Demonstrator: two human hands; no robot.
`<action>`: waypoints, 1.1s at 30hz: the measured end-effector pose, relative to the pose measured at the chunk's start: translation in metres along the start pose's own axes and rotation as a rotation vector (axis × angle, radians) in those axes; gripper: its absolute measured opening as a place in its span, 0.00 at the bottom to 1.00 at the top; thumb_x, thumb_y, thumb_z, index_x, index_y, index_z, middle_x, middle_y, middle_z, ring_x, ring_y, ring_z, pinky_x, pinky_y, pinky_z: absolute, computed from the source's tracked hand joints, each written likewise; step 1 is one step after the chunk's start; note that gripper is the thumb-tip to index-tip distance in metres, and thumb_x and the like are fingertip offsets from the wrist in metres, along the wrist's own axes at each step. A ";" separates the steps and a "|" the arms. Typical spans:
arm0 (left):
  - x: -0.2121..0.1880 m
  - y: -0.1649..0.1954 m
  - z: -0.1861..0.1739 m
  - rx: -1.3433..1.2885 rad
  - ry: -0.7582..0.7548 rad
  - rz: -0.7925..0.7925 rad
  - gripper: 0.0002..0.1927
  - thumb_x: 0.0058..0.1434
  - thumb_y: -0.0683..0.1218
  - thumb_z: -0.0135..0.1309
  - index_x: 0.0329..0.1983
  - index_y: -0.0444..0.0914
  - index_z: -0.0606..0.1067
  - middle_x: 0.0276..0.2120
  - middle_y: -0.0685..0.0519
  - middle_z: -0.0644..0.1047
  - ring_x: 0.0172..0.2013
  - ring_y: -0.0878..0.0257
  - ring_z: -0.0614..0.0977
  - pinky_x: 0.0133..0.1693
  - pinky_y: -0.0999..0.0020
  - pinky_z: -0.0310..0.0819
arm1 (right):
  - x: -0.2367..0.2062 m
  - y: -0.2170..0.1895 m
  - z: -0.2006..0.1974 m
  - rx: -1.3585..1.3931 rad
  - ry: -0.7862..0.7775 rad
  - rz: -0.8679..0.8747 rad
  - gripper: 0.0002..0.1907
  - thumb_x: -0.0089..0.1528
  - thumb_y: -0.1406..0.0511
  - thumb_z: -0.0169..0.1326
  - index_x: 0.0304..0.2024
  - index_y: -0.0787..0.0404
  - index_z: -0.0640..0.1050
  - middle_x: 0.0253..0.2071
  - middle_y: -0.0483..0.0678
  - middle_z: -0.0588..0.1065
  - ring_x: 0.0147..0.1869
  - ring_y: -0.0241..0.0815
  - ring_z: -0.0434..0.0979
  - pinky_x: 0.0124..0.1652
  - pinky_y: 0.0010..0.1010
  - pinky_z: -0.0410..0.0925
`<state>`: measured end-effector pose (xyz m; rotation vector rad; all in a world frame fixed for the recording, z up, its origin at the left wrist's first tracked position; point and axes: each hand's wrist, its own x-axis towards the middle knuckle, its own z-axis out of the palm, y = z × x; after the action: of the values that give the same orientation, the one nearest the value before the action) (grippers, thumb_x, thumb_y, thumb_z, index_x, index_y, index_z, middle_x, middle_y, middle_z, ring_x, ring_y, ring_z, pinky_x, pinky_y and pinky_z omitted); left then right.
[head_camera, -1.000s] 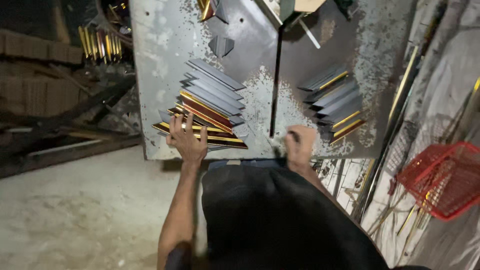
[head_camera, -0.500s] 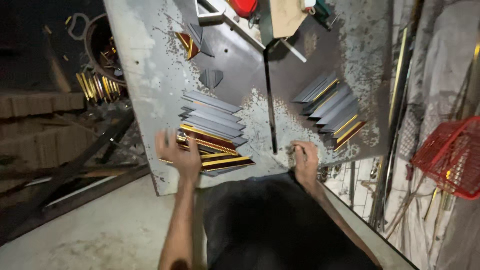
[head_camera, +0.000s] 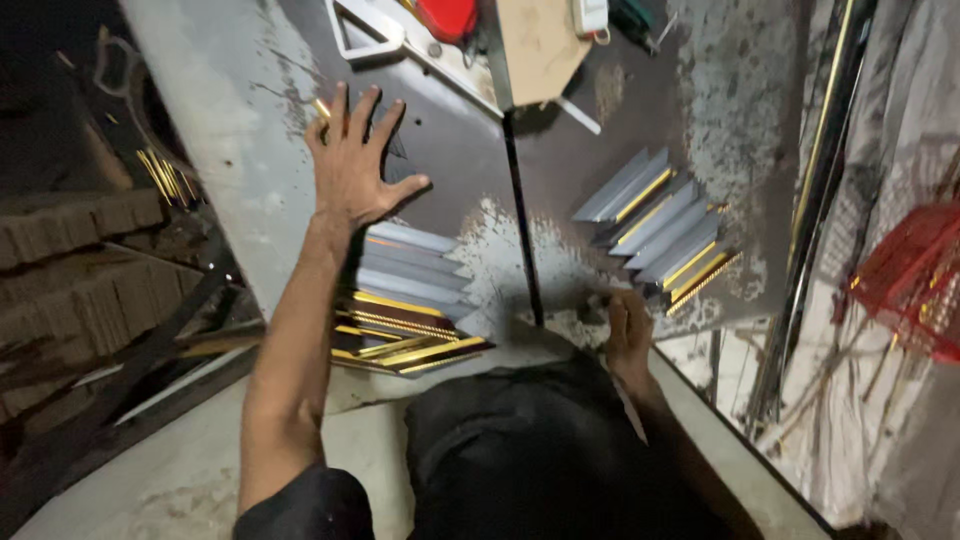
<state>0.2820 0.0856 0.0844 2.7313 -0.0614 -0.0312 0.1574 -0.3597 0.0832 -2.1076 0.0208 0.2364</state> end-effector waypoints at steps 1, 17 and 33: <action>-0.002 0.000 0.003 0.017 -0.010 0.026 0.45 0.57 0.71 0.58 0.73 0.44 0.68 0.72 0.43 0.61 0.74 0.40 0.52 0.63 0.34 0.46 | 0.001 0.006 -0.001 -0.035 -0.003 0.074 0.14 0.76 0.65 0.43 0.44 0.68 0.76 0.36 0.51 0.72 0.36 0.42 0.68 0.39 0.32 0.64; -0.017 -0.128 -0.081 -0.065 0.578 -1.112 0.39 0.69 0.63 0.55 0.74 0.40 0.58 0.75 0.45 0.52 0.72 0.45 0.53 0.66 0.35 0.46 | -0.003 0.007 -0.015 -0.058 -0.017 0.048 0.13 0.73 0.64 0.45 0.46 0.66 0.78 0.35 0.49 0.76 0.39 0.39 0.74 0.41 0.30 0.68; -0.098 0.028 -0.022 0.207 -0.123 0.129 0.09 0.71 0.49 0.54 0.51 0.42 0.73 0.41 0.51 0.80 0.46 0.54 0.81 0.52 0.55 0.69 | -0.013 -0.026 0.004 0.152 0.017 0.013 0.11 0.71 0.66 0.50 0.46 0.67 0.80 0.37 0.48 0.77 0.42 0.38 0.77 0.45 0.28 0.70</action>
<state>0.1833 0.0738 0.1169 2.9225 -0.2907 -0.1655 0.1466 -0.3443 0.1053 -1.9582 0.0608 0.2179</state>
